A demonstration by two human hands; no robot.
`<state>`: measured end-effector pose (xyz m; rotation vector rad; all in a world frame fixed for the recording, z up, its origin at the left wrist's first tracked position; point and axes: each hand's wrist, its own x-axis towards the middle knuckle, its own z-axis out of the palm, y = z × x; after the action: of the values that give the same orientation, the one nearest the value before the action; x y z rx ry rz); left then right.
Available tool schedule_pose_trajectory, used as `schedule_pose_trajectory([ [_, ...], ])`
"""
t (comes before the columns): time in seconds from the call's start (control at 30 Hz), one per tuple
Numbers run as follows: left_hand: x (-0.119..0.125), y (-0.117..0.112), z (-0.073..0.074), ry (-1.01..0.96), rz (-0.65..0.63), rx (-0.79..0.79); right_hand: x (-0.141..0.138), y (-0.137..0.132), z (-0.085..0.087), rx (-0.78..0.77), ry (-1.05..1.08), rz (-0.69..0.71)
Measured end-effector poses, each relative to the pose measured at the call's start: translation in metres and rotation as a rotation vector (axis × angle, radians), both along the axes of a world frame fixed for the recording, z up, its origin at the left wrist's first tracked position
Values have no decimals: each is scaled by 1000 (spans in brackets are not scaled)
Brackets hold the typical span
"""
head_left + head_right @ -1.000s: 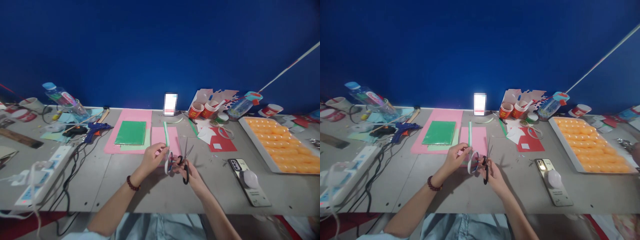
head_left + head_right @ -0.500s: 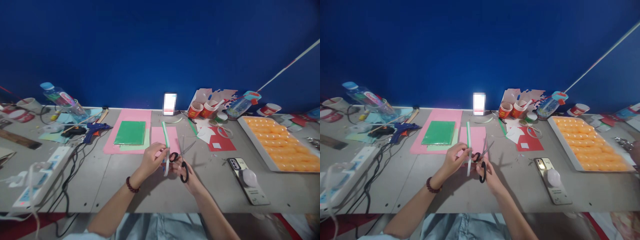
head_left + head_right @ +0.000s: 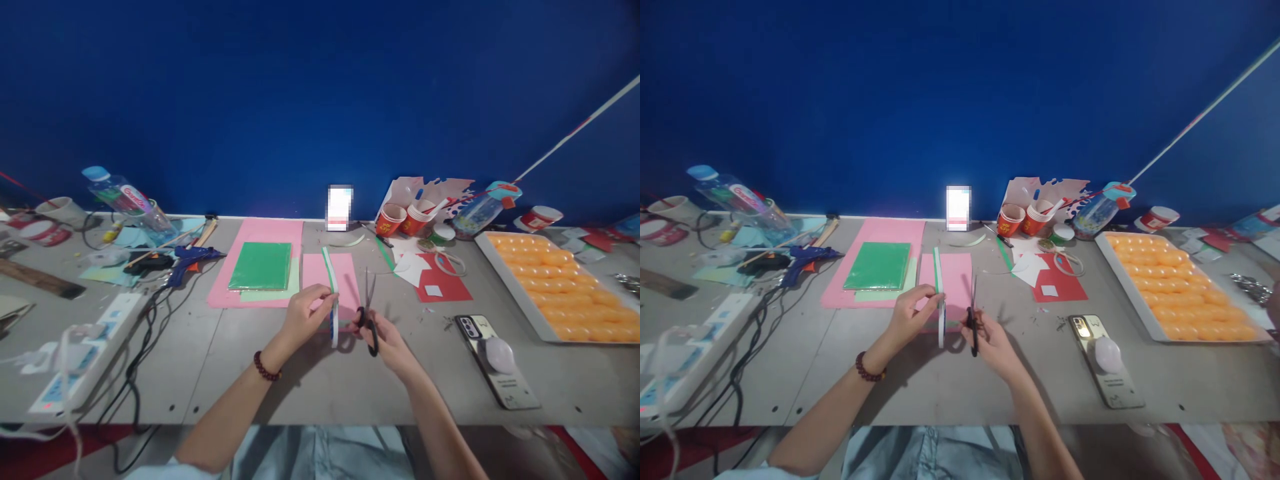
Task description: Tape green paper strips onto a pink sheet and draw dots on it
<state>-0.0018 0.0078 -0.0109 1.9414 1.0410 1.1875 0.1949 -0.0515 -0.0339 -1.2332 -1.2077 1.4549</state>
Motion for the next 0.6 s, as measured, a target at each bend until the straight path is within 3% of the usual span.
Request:
schedule_pose_trajectory([
  [0.27, 1, 0, 3, -38, -11, 49, 77, 3, 42, -20, -618, 398],
  [0.4, 1, 0, 3, -27, -13, 53, 79, 14, 57, -58, -678, 521],
  [0.6, 0, 0, 2, -9, -7, 52, 72, 34, 67, -87, -674, 615],
])
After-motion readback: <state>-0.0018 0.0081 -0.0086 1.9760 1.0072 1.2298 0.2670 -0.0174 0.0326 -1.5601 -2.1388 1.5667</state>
